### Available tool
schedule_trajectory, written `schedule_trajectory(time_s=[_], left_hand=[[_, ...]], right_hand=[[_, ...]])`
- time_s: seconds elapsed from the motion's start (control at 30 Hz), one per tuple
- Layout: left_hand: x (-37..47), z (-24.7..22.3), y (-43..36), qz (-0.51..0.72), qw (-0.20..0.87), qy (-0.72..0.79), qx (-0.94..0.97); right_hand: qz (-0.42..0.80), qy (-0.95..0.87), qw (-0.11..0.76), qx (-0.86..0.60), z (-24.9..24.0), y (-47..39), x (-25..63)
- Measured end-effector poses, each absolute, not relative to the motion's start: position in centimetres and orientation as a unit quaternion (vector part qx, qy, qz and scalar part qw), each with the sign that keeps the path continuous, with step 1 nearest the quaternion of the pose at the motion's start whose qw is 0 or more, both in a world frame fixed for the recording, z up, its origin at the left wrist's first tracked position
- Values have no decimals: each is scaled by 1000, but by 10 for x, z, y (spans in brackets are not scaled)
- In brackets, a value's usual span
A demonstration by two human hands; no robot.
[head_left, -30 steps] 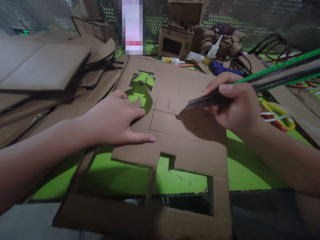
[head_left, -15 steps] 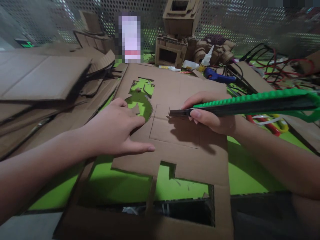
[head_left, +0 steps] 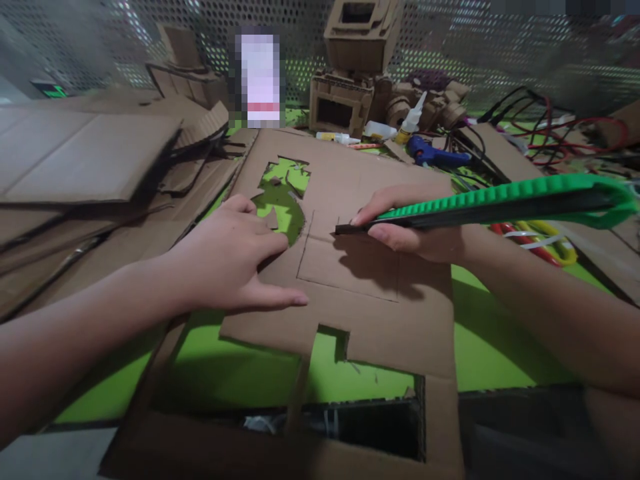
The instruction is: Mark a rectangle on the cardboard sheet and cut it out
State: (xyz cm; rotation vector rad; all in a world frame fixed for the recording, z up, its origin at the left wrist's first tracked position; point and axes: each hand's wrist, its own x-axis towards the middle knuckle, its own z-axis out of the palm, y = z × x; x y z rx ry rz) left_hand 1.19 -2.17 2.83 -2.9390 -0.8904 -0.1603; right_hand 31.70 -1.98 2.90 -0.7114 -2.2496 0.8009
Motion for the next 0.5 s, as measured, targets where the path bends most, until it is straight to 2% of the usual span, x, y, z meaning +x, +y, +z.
schedule_trajectory(time_s=[0.3, 0.5], left_hand=[[0, 28, 20, -23, 11, -256, -966], [1, 39, 46, 4, -2, -233, -972]], right_hand=[[371, -768, 414, -318, 15, -22, 315], [297, -781, 445, -324, 19, -15, 321]])
